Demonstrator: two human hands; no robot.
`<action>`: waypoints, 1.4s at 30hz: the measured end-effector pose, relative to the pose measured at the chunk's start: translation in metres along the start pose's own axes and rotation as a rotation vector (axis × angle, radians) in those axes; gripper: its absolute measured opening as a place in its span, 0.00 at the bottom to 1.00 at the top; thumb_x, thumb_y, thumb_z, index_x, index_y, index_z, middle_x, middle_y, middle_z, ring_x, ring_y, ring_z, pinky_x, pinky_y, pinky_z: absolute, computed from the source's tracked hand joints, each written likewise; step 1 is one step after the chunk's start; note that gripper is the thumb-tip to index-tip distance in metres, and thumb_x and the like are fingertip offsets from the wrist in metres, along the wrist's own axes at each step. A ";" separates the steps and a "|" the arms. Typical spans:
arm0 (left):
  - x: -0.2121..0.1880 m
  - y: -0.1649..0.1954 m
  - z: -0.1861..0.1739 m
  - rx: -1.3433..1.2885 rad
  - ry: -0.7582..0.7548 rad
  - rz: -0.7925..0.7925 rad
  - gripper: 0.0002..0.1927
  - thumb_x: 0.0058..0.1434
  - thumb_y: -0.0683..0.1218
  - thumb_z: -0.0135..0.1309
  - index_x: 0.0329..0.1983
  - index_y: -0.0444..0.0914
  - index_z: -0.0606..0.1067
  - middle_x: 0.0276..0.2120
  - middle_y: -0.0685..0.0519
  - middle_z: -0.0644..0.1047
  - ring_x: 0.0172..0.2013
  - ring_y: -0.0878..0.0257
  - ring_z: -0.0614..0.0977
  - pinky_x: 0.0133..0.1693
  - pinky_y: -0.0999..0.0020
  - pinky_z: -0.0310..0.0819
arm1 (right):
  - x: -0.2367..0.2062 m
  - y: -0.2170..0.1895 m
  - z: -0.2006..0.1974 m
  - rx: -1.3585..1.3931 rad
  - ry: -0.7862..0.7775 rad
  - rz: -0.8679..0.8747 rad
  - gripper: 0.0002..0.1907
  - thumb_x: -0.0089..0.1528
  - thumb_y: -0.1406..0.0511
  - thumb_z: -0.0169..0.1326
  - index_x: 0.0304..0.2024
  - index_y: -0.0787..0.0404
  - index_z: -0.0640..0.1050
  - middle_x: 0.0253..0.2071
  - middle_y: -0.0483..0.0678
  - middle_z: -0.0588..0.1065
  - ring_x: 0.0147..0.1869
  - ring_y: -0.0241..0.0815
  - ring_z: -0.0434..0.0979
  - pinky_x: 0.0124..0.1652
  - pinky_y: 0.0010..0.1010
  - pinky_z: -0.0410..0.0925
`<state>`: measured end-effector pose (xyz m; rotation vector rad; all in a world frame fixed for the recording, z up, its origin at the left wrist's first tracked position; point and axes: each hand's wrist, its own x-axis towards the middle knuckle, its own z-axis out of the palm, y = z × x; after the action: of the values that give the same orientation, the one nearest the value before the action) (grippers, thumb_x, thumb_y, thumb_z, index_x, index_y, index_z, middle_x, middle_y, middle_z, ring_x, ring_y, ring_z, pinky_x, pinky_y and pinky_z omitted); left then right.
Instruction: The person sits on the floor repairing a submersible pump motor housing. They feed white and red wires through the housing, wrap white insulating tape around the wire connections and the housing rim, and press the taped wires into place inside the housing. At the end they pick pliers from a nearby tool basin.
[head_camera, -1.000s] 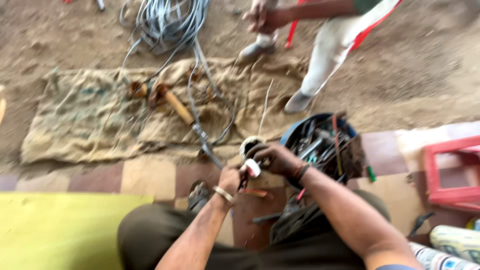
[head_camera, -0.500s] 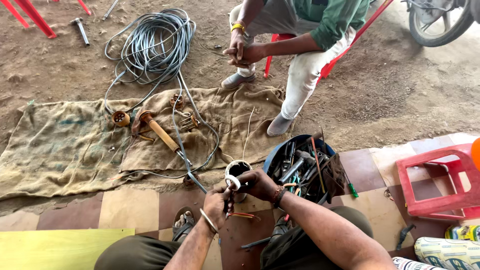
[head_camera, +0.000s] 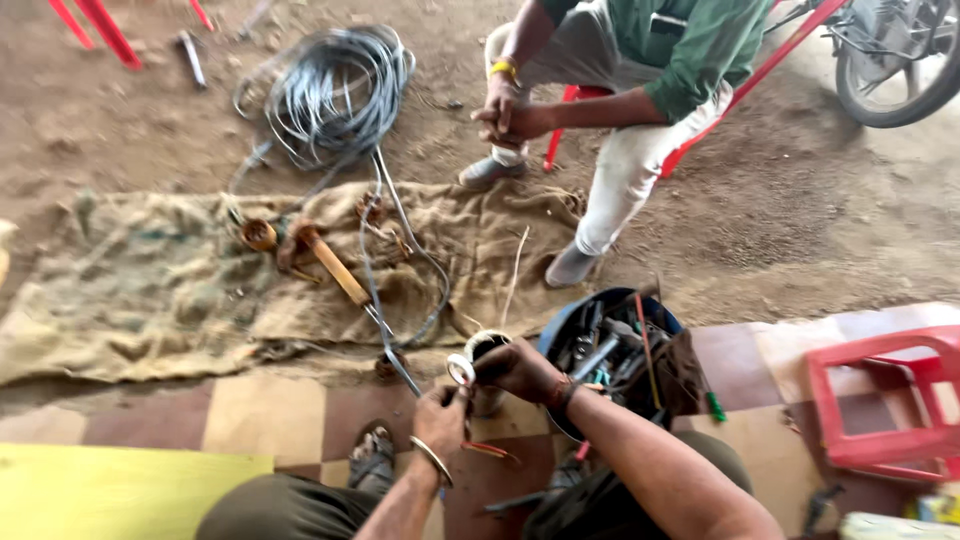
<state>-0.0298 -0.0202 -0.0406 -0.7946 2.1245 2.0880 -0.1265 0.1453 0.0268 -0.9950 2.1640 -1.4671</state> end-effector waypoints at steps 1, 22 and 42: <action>0.000 0.004 0.000 0.077 0.007 0.069 0.13 0.65 0.46 0.59 0.32 0.30 0.81 0.18 0.52 0.78 0.16 0.67 0.76 0.19 0.65 0.68 | 0.003 -0.002 -0.001 0.094 -0.031 0.029 0.09 0.58 0.71 0.64 0.42 0.63 0.85 0.38 0.47 0.85 0.42 0.32 0.83 0.46 0.27 0.76; 0.006 0.022 0.014 0.137 -0.077 -0.271 0.18 0.69 0.55 0.51 0.43 0.36 0.80 0.26 0.45 0.80 0.23 0.54 0.81 0.23 0.57 0.76 | -0.007 -0.038 -0.011 -0.207 -0.086 -0.021 0.09 0.60 0.68 0.63 0.42 0.62 0.81 0.39 0.53 0.81 0.45 0.52 0.82 0.45 0.38 0.73; -0.040 0.042 0.013 0.708 0.079 0.410 0.08 0.58 0.43 0.57 0.38 0.34 0.75 0.40 0.41 0.79 0.42 0.39 0.81 0.44 0.49 0.75 | -0.014 -0.033 -0.021 -0.205 -0.088 -0.095 0.07 0.57 0.72 0.62 0.38 0.58 0.84 0.38 0.47 0.82 0.45 0.46 0.83 0.45 0.34 0.75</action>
<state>-0.0162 0.0026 0.0125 -0.3711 2.9680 1.2285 -0.1185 0.1622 0.0642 -1.2233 2.2645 -1.2335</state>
